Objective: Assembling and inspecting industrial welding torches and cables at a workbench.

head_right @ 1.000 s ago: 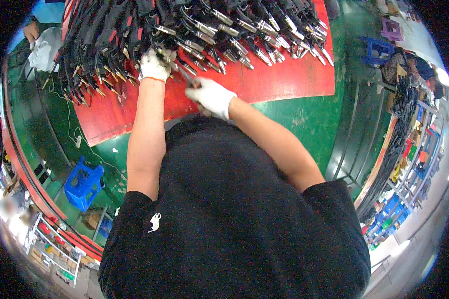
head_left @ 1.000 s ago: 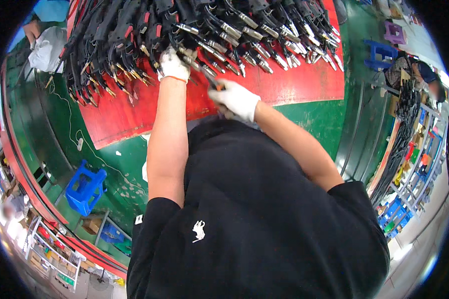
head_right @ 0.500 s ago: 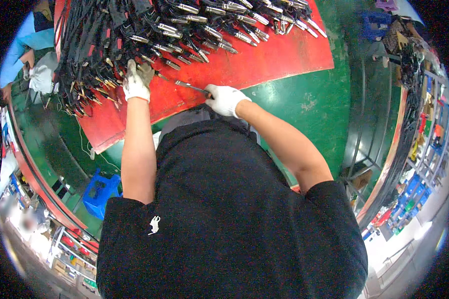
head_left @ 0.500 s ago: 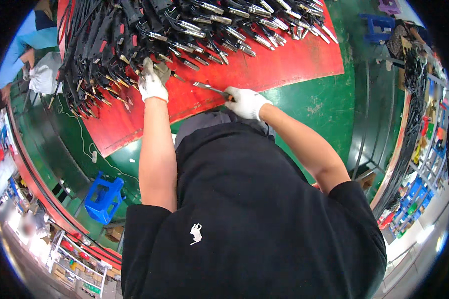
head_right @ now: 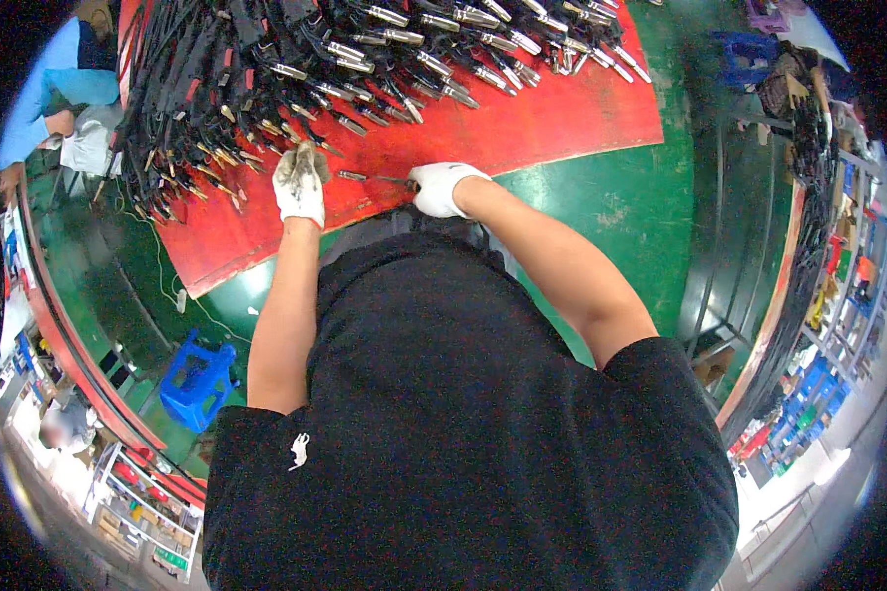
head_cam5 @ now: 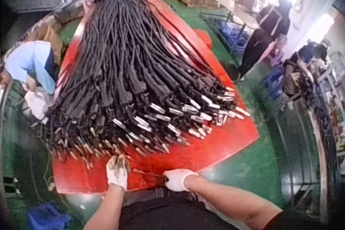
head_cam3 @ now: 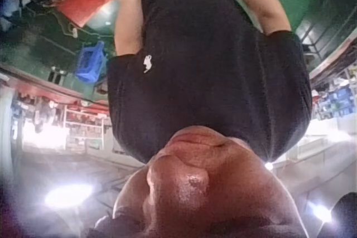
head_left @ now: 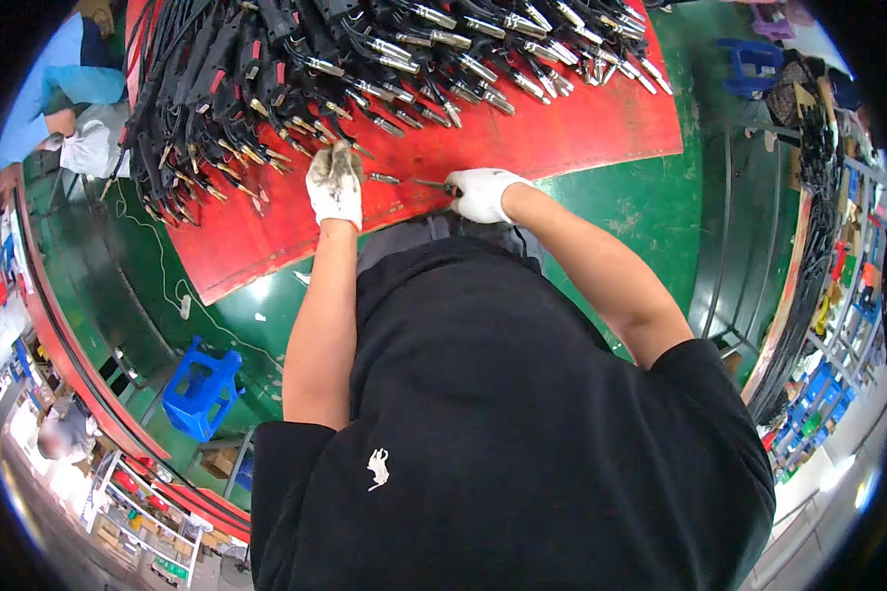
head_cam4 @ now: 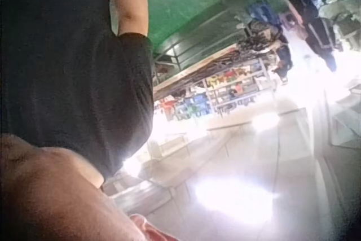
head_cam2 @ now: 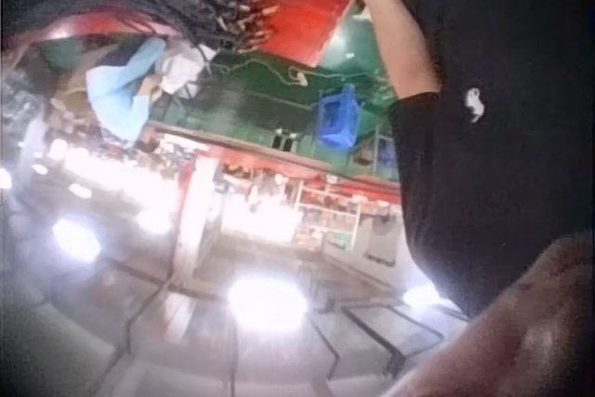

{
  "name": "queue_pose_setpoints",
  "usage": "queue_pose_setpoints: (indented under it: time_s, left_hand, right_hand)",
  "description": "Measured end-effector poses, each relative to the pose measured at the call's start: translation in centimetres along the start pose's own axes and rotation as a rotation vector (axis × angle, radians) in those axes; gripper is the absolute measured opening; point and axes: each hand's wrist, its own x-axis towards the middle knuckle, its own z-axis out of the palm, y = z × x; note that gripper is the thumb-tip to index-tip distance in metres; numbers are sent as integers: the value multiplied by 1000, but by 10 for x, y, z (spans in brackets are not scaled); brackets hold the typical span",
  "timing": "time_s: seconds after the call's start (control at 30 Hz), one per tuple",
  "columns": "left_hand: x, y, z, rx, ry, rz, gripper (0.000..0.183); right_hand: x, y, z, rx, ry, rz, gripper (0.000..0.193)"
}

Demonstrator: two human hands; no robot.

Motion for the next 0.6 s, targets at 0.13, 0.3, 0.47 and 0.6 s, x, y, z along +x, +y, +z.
queue_pose_setpoints:
  time_s: [0.13,0.3,0.47,0.6]
  left_hand:
    - [5,6,14,-6,-51,-50,23]
    - [19,-1,24,-112,-113,-111,34]
    - [21,-6,27,-99,-157,-136,32]
    - [29,-15,23,-77,-156,-124,28]
  right_hand:
    - [-8,12,-2,324,138,-7,47]
    - [-1,0,-8,449,191,-16,49]
    - [15,-1,-7,479,184,-15,51]
    - [11,-7,-16,462,183,-31,50]
